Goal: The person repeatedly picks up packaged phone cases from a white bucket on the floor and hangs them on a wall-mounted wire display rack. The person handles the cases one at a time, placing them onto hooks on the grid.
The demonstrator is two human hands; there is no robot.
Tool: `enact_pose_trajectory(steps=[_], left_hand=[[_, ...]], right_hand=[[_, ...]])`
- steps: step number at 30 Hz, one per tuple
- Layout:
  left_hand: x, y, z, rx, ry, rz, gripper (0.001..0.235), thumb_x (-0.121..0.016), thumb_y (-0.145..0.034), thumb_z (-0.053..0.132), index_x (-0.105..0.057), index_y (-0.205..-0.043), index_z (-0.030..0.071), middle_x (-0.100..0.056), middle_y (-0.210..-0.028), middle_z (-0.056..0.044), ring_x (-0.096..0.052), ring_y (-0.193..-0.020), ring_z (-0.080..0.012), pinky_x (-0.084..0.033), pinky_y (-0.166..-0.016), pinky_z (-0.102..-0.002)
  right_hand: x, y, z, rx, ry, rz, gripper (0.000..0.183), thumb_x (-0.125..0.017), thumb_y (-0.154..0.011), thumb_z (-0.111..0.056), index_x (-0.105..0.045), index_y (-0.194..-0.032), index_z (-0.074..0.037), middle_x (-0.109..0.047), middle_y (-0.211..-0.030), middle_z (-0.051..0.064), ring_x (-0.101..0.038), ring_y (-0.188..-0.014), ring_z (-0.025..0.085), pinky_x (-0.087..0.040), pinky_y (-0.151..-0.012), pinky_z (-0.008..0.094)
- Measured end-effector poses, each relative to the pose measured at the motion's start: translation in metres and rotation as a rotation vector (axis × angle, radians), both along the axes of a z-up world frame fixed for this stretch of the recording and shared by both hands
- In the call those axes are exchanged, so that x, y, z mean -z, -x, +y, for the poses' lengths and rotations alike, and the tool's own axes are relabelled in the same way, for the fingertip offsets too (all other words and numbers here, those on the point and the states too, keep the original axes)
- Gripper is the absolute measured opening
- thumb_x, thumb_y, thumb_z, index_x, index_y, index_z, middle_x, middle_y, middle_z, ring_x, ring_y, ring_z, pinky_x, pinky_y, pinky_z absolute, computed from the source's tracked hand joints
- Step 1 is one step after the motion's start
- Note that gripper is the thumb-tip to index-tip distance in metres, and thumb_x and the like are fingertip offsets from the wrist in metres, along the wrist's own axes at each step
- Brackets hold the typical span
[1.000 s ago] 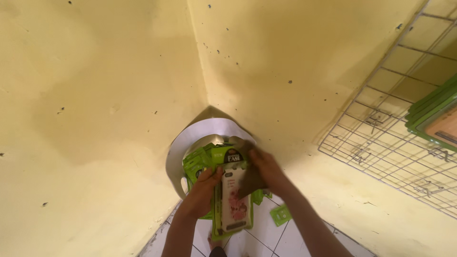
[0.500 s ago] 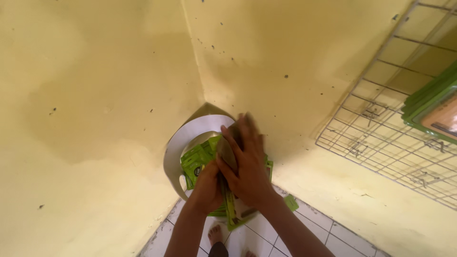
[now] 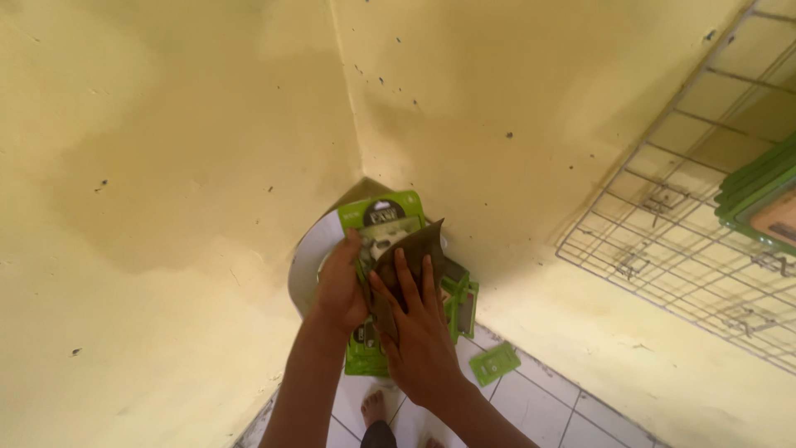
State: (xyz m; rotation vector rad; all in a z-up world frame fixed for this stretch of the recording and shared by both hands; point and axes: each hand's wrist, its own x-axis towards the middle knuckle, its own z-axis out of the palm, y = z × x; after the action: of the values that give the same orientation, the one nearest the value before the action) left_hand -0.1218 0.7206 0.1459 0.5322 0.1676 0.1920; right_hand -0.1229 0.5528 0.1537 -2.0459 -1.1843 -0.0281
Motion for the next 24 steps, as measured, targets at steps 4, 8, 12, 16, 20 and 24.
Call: enact_pose_trajectory(steps=[4, 8, 12, 16, 20, 24], left_hand=[[-0.005, -0.006, 0.005, -0.052, -0.017, -0.041, 0.056, -0.03, -0.106, 0.042, -0.045, -0.145, 0.005, -0.059, -0.139, -0.019, -0.059, -0.126, -0.0371, -0.049, -0.107, -0.05], [-0.012, -0.01, 0.008, -0.185, 0.032, -0.007, 0.052, -0.032, -0.109, 0.04, -0.047, -0.143, 0.004, -0.06, -0.137, -0.018, -0.061, -0.124, -0.0345, -0.05, -0.108, -0.051], [-0.012, -0.011, 0.013, -0.287, -0.036, 0.015, 0.048, -0.035, -0.11, 0.04, -0.049, -0.138, 0.004, -0.062, -0.133, -0.017, -0.062, -0.121, -0.0322, -0.052, -0.106, -0.05], [0.0, -0.018, 0.012, -0.148, -0.037, 0.007, 0.051, -0.037, -0.106, 0.043, -0.052, -0.133, 0.002, -0.066, -0.125, -0.019, -0.066, -0.115, -0.0336, -0.055, -0.099, -0.05], [0.022, -0.034, -0.014, -0.303, -0.471, 0.288, 0.05, -0.041, -0.109, 0.04, -0.053, -0.139, 0.002, -0.067, -0.119, -0.018, -0.065, -0.108, -0.0325, -0.056, -0.096, -0.047], [0.031, -0.033, -0.033, -0.546, -0.923, 0.432, 0.067, -0.057, -0.099, 0.038, -0.032, -0.152, 0.006, -0.055, -0.131, -0.014, -0.062, -0.11, -0.0253, -0.055, -0.093, -0.042]], right_hand=[[0.028, 0.008, -0.011, 0.005, -0.039, 0.082, 0.069, -0.062, -0.088, -0.01, -0.044, -0.155, -0.01, -0.01, -0.171, 0.018, -0.004, -0.154, 0.055, -0.017, -0.12, 0.062], [0.074, 0.013, -0.017, 0.085, -0.119, 0.141, 0.066, -0.06, -0.093, -0.008, -0.04, -0.156, -0.004, -0.008, -0.172, 0.016, -0.005, -0.158, 0.046, -0.02, -0.123, 0.056], [0.121, -0.011, -0.017, 0.226, -0.277, 0.613, 0.053, -0.042, -0.102, -0.023, -0.043, -0.152, -0.004, -0.028, -0.158, 0.022, -0.037, -0.143, 0.039, -0.039, -0.113, 0.052], [0.12, -0.049, -0.03, 0.379, -0.408, 1.262, 0.053, -0.039, -0.104, -0.046, -0.058, -0.139, -0.01, -0.073, -0.124, 0.017, -0.07, -0.111, 0.034, -0.055, -0.091, 0.049], [0.077, -0.077, -0.055, 0.122, -0.765, 1.815, 0.059, -0.048, -0.091, -0.054, -0.062, -0.13, -0.012, -0.075, -0.112, 0.013, -0.075, -0.091, 0.032, -0.063, -0.065, 0.049], [0.045, -0.068, -0.051, 0.285, -0.443, 1.306, 0.037, -0.067, -0.096, -0.022, -0.067, -0.125, 0.001, -0.076, -0.115, 0.022, -0.076, -0.099, 0.039, -0.066, -0.077, 0.055]])
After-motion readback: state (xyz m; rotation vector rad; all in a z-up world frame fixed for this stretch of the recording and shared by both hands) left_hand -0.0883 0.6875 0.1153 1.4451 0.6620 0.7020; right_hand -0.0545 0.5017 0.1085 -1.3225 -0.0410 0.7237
